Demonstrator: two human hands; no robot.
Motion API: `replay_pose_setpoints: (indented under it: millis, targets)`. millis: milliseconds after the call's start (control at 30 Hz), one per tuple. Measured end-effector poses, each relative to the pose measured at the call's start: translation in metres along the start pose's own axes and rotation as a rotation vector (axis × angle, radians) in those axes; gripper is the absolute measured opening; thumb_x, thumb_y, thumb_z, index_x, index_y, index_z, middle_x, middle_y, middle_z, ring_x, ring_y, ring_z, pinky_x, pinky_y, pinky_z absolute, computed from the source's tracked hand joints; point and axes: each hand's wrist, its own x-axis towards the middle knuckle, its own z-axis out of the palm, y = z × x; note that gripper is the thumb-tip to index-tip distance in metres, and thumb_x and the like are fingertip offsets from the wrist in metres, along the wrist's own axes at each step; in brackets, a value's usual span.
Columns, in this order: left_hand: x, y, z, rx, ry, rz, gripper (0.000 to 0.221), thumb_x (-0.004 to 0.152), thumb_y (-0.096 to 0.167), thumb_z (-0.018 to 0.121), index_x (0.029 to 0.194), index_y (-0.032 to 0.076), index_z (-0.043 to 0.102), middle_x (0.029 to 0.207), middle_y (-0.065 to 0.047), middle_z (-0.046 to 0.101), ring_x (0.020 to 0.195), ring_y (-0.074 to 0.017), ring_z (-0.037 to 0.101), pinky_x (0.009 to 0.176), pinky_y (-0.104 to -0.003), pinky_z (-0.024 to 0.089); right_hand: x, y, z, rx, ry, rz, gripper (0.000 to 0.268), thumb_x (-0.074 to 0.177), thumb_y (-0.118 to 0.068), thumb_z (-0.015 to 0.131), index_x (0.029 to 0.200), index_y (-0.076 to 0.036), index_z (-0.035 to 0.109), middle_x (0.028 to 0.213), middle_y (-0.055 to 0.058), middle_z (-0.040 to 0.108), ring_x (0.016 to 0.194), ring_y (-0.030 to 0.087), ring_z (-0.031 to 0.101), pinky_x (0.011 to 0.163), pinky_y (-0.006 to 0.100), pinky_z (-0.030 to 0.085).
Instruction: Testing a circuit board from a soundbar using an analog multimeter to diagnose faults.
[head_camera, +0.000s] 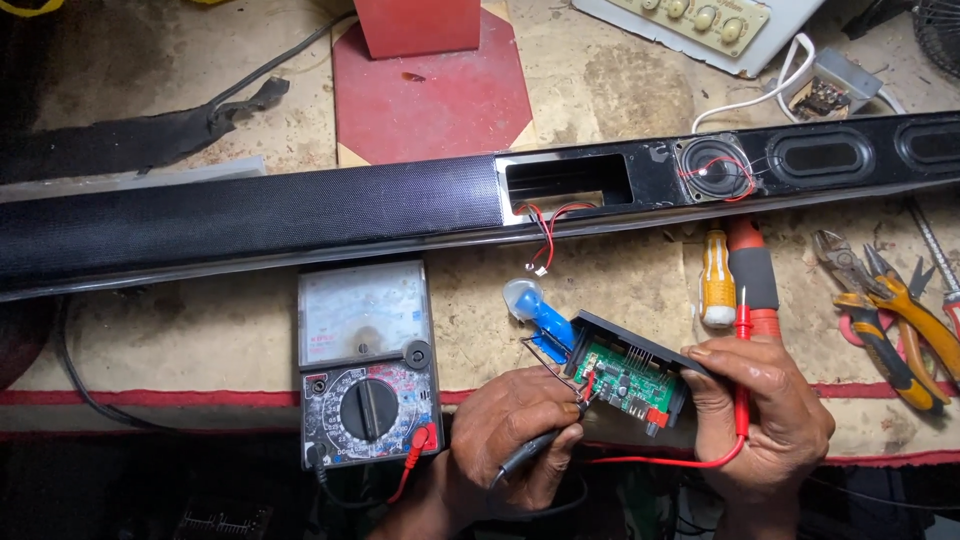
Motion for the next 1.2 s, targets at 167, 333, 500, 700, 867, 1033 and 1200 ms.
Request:
replay_pose_setpoints:
  millis: [167, 333, 500, 700, 867, 1033, 1200]
  targets:
    - [0.002, 0.000, -0.001, -0.014, -0.023, 0.004, 0.010, 0.101, 0.008, 0.057, 0.102, -0.001, 0.059, 0.089, -0.017, 0.070, 0.077, -0.0305, 0.075, 0.078, -0.045, 0.066, 0.001, -0.002, -0.001, 0.006, -0.019, 0.009, 0.006, 0.095, 0.008, 0.069, 0.097, 0.008, 0.064, 0.092, 0.021, 0.069, 0.085, 0.029, 0.068, 0.089, 0.038, 0.056]
    - [0.003, -0.001, 0.000, -0.020, -0.015, 0.026, 0.009, 0.101, 0.007, 0.058, 0.102, -0.001, 0.060, 0.087, -0.017, 0.070, 0.077, -0.0299, 0.075, 0.078, -0.044, 0.067, 0.000, 0.000, -0.001, -0.001, -0.021, 0.003, 0.005, 0.096, 0.006, 0.069, 0.097, 0.007, 0.064, 0.093, 0.022, 0.069, 0.086, 0.029, 0.068, 0.090, 0.038, 0.056]
    - [0.003, -0.001, -0.001, -0.007, -0.017, 0.042, 0.008, 0.099, 0.006, 0.060, 0.103, -0.001, 0.061, 0.086, -0.017, 0.070, 0.076, -0.0286, 0.075, 0.078, -0.044, 0.067, 0.000, 0.000, -0.002, 0.003, -0.028, 0.008, 0.005, 0.096, 0.006, 0.068, 0.097, 0.006, 0.063, 0.093, 0.022, 0.068, 0.085, 0.029, 0.068, 0.090, 0.038, 0.056]
    - [0.000, -0.008, 0.002, 0.024, -0.001, 0.126, 0.009, 0.100, 0.004, 0.061, 0.105, -0.003, 0.059, 0.085, -0.018, 0.069, 0.074, -0.0281, 0.074, 0.070, -0.042, 0.069, 0.000, 0.001, -0.001, 0.001, -0.026, -0.003, 0.006, 0.095, 0.006, 0.069, 0.097, 0.005, 0.063, 0.093, 0.021, 0.069, 0.084, 0.028, 0.068, 0.088, 0.038, 0.057]
    - [-0.002, -0.002, -0.001, 0.078, -0.013, 0.083, 0.011, 0.099, 0.005, 0.064, 0.106, -0.003, 0.059, 0.094, -0.021, 0.069, 0.083, -0.0326, 0.074, 0.081, -0.046, 0.068, 0.001, 0.000, -0.001, 0.000, -0.032, -0.026, 0.007, 0.095, 0.007, 0.069, 0.096, 0.007, 0.063, 0.092, 0.022, 0.068, 0.084, 0.029, 0.067, 0.088, 0.039, 0.057]
    - [-0.006, -0.003, -0.002, 0.120, -0.031, 0.103, 0.013, 0.099, 0.004, 0.066, 0.109, -0.003, 0.059, 0.096, -0.019, 0.068, 0.086, -0.0327, 0.074, 0.083, -0.046, 0.068, 0.002, -0.001, -0.001, -0.005, -0.042, -0.065, 0.007, 0.094, 0.006, 0.069, 0.096, 0.008, 0.062, 0.092, 0.022, 0.068, 0.084, 0.031, 0.067, 0.086, 0.040, 0.057]
    - [-0.009, -0.010, 0.001, 0.151, -0.011, 0.183, 0.014, 0.099, 0.003, 0.067, 0.107, -0.004, 0.059, 0.093, -0.020, 0.066, 0.083, -0.0303, 0.073, 0.080, -0.048, 0.068, 0.000, 0.001, -0.001, -0.004, -0.033, -0.082, 0.005, 0.096, 0.007, 0.067, 0.097, 0.007, 0.062, 0.093, 0.023, 0.068, 0.084, 0.032, 0.066, 0.087, 0.041, 0.056]
